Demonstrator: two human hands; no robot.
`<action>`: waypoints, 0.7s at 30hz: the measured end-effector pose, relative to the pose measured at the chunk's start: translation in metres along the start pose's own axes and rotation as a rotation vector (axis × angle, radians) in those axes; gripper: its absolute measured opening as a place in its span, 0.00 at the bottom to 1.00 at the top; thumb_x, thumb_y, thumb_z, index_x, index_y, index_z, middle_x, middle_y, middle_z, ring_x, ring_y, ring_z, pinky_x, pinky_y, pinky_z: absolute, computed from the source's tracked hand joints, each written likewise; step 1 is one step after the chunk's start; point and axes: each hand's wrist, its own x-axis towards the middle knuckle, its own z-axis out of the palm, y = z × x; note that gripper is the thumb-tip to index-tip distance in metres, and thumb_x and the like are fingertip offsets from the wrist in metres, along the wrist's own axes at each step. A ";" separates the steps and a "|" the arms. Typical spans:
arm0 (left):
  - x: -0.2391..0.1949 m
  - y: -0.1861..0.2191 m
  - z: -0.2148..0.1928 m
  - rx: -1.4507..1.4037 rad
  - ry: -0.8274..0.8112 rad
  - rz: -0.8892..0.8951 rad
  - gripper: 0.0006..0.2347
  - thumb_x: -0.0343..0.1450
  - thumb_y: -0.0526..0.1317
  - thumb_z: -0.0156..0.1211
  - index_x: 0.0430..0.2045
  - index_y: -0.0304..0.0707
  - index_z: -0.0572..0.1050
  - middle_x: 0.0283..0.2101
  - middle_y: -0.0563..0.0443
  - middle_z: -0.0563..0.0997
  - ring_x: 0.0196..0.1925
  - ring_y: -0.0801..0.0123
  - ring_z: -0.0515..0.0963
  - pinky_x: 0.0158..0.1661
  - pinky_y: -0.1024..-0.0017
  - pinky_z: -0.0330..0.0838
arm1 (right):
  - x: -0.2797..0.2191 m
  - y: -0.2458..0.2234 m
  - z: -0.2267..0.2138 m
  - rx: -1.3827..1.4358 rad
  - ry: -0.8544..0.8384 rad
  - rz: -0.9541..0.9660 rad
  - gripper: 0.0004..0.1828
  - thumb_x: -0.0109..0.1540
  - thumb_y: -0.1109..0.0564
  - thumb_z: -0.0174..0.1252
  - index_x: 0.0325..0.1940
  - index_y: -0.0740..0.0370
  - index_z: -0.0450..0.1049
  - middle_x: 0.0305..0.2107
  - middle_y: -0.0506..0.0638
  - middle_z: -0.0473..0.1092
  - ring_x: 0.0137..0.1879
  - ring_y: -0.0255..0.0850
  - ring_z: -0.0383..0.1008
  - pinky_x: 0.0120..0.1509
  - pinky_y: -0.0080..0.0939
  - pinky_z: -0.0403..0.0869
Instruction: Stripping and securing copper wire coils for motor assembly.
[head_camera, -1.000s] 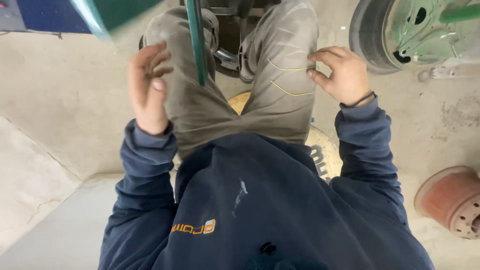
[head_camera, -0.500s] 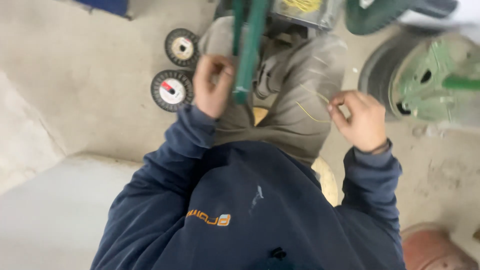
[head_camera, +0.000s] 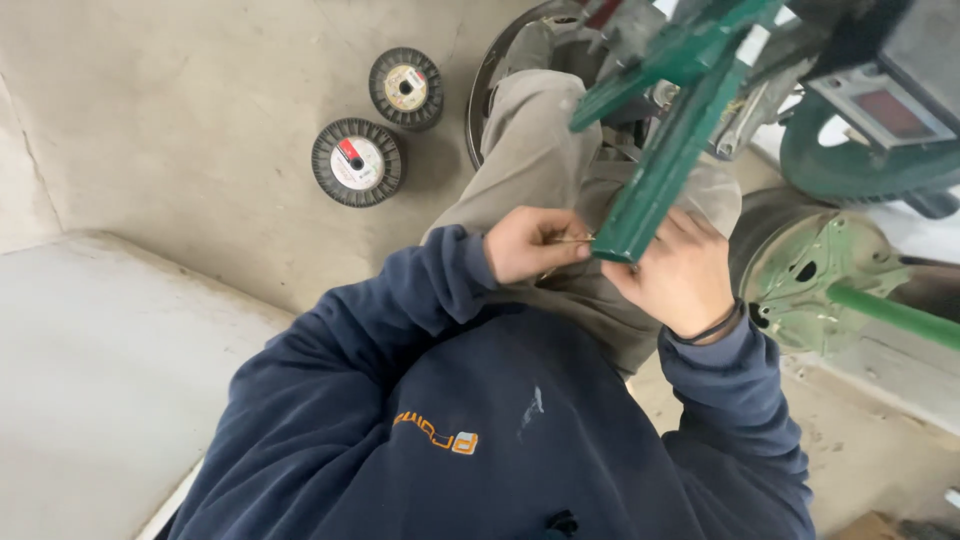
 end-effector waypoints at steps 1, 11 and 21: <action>-0.005 0.005 -0.007 0.082 -0.009 -0.049 0.08 0.75 0.40 0.62 0.38 0.32 0.79 0.30 0.53 0.80 0.33 0.79 0.75 0.35 0.75 0.71 | 0.001 0.001 0.003 0.005 0.013 -0.003 0.13 0.53 0.52 0.68 0.39 0.58 0.78 0.33 0.49 0.73 0.40 0.48 0.76 0.47 0.48 0.74; -0.029 0.037 -0.100 0.429 -0.083 0.138 0.07 0.75 0.43 0.62 0.38 0.41 0.81 0.33 0.50 0.84 0.33 0.66 0.83 0.37 0.69 0.75 | 0.023 -0.008 -0.001 0.238 -0.078 0.003 0.04 0.59 0.57 0.65 0.38 0.54 0.77 0.36 0.45 0.75 0.40 0.46 0.78 0.42 0.45 0.74; -0.061 0.064 -0.103 0.739 0.290 0.323 0.17 0.77 0.39 0.63 0.59 0.33 0.73 0.56 0.40 0.79 0.57 0.53 0.78 0.58 0.62 0.72 | 0.040 -0.014 0.011 0.197 -0.090 -0.126 0.08 0.60 0.62 0.69 0.40 0.58 0.77 0.39 0.48 0.74 0.45 0.46 0.73 0.51 0.46 0.70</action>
